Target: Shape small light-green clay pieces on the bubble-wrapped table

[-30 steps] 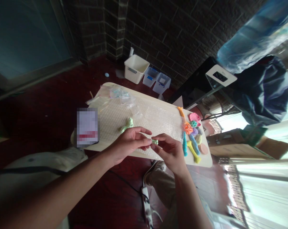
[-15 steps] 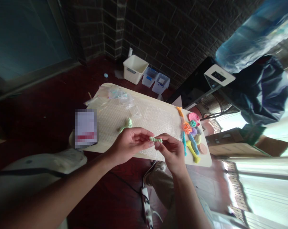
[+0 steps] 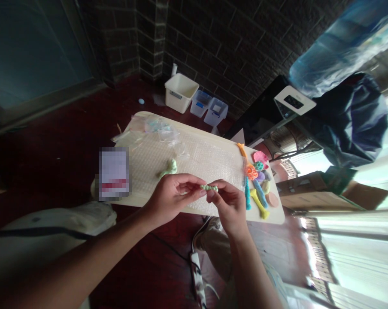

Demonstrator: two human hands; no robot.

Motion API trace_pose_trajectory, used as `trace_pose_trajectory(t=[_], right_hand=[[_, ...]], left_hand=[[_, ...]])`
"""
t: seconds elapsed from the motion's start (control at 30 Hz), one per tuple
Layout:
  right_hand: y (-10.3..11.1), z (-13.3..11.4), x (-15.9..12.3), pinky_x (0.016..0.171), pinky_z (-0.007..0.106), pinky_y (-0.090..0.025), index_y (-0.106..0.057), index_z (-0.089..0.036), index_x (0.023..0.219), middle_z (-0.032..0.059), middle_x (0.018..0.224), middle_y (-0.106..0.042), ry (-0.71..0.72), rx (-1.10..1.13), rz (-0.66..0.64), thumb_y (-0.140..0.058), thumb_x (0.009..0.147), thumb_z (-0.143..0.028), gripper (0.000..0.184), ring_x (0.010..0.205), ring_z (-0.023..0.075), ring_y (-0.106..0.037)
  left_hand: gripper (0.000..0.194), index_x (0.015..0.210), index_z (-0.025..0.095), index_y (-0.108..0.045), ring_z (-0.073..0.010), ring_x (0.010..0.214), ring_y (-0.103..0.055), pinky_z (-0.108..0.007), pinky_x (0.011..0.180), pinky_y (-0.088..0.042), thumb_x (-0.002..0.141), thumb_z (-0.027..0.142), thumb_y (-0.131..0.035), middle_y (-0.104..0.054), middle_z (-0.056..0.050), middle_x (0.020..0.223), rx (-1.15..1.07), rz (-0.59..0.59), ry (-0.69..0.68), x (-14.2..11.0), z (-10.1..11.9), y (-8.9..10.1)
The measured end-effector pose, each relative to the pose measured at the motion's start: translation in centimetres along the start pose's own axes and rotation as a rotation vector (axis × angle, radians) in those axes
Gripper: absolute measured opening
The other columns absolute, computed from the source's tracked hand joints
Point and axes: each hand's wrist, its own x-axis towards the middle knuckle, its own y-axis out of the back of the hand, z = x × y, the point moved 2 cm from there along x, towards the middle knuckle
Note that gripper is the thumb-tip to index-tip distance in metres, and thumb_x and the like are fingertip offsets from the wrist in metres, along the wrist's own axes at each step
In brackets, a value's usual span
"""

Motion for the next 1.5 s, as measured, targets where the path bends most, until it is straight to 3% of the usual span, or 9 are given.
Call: trace_pose_trajectory(t=[0.13, 0.27, 0.47, 0.67, 0.77, 1.0, 1.13, 1.27, 1.5], right_hand=[[0.1, 0.8, -0.1, 0.065, 0.028, -0.046, -0.080, -0.025, 0.092, -0.0007, 0.074, -0.068, -0.051, 0.103, 0.012, -0.085, 0.087, -0.034, 0.012, 0.065, 0.0134, -0.056], [-0.1, 1.2, -0.1, 0.066, 0.030, -0.047, -0.081, -0.024, 0.093, 0.0004, 0.074, -0.069, -0.073, 0.124, -0.021, -0.083, 0.088, -0.037, 0.014, 0.065, 0.0143, -0.057], [0.3, 1.0, 0.0, 0.065, 0.029, -0.050, -0.079, -0.028, 0.113, 0.0023, 0.092, -0.073, -0.047, 0.062, 0.000, -0.086, 0.085, -0.030, 0.029, 0.070, 0.0138, -0.061], [0.9, 1.4, 0.2, 0.063, 0.029, -0.052, -0.083, -0.024, 0.096, 0.0017, 0.074, -0.074, -0.083, -0.052, -0.003, -0.086, 0.084, -0.029, 0.014, 0.066, 0.0145, -0.063], [1.8, 2.9, 1.0, 0.062, 0.029, -0.052, -0.082, -0.021, 0.094, 0.0020, 0.071, -0.073, -0.110, -0.072, 0.046, -0.086, 0.084, -0.034, 0.016, 0.065, 0.0148, -0.064], [4.7, 7.5, 2.7, 0.055, 0.029, -0.051, -0.078, -0.014, 0.085, 0.0047, 0.066, -0.072, -0.323, -0.246, 0.086, -0.087, 0.076, -0.051, 0.040, 0.057, 0.0156, -0.063], [5.1, 8.7, 2.7, 0.047, 0.026, -0.046, -0.076, -0.013, 0.086, 0.0027, 0.059, -0.068, -0.371, -0.353, 0.059, -0.083, 0.079, -0.055, 0.043, 0.049, 0.0141, -0.059], [4.8, 8.9, 2.6, 0.039, 0.025, -0.045, -0.073, -0.014, 0.090, 0.0052, 0.066, -0.072, -0.399, -0.442, 0.018, -0.076, 0.085, -0.060, 0.046, 0.044, 0.0141, -0.059], [6.1, 7.7, 2.6, 0.038, 0.024, -0.047, -0.071, -0.013, 0.110, 0.0072, 0.070, -0.075, -0.363, -0.582, 0.022, -0.066, 0.093, -0.061, 0.051, 0.046, 0.0173, -0.068]], left_hand=[[0.026, 0.110, 0.018, -0.078, -0.0170, 0.088, -0.078, -0.028, 0.086, -0.065, 0.085, 0.021, -0.084, -0.081, -0.005, 0.096, 0.014, -0.009, -0.032, -0.1, 0.0, 0.0], [0.017, 0.105, 0.017, -0.079, -0.0171, 0.085, -0.078, -0.028, 0.084, -0.065, 0.088, 0.022, -0.081, -0.081, -0.006, 0.095, 0.045, 0.007, -0.067, 0.0, 0.4, 0.0], [0.014, 0.101, 0.018, -0.080, -0.0189, 0.090, -0.079, -0.028, 0.084, -0.064, 0.088, 0.023, -0.081, -0.082, -0.006, 0.097, 0.102, 0.026, -0.066, 0.2, 0.3, 0.3], [0.035, 0.115, 0.016, -0.075, -0.0211, 0.086, -0.078, -0.033, 0.082, -0.063, 0.086, 0.034, -0.083, -0.081, -0.008, 0.093, 0.156, 0.010, 0.030, 0.4, -1.1, 1.0], [0.045, 0.122, 0.016, -0.070, -0.0210, 0.083, -0.077, -0.032, 0.078, -0.062, 0.086, 0.038, -0.082, -0.079, -0.006, 0.089, 0.301, 0.050, 0.031, 0.8, -1.4, 2.1], [0.016, 0.105, 0.021, -0.073, -0.0194, 0.081, -0.073, -0.031, 0.076, -0.057, 0.094, 0.030, -0.064, -0.079, -0.005, 0.095, 0.824, 0.262, -0.123, 2.1, -0.6, 6.5], [0.013, 0.098, 0.021, -0.073, -0.0205, 0.080, -0.072, -0.031, 0.077, -0.056, 0.093, 0.027, -0.063, -0.079, -0.005, 0.095, 0.956, 0.228, -0.092, 2.6, -1.1, 7.6], [0.014, 0.102, 0.021, -0.071, -0.0231, 0.086, -0.071, -0.034, 0.083, -0.056, 0.091, 0.024, -0.063, -0.077, -0.006, 0.100, 1.027, 0.172, -0.049, 2.7, -2.2, 7.9], [0.037, 0.119, 0.016, -0.063, -0.0308, 0.112, -0.067, -0.047, 0.102, -0.053, 0.085, 0.008, -0.051, -0.068, -0.015, 0.120, 1.262, 0.151, -0.022, 2.4, -3.3, 8.3]])
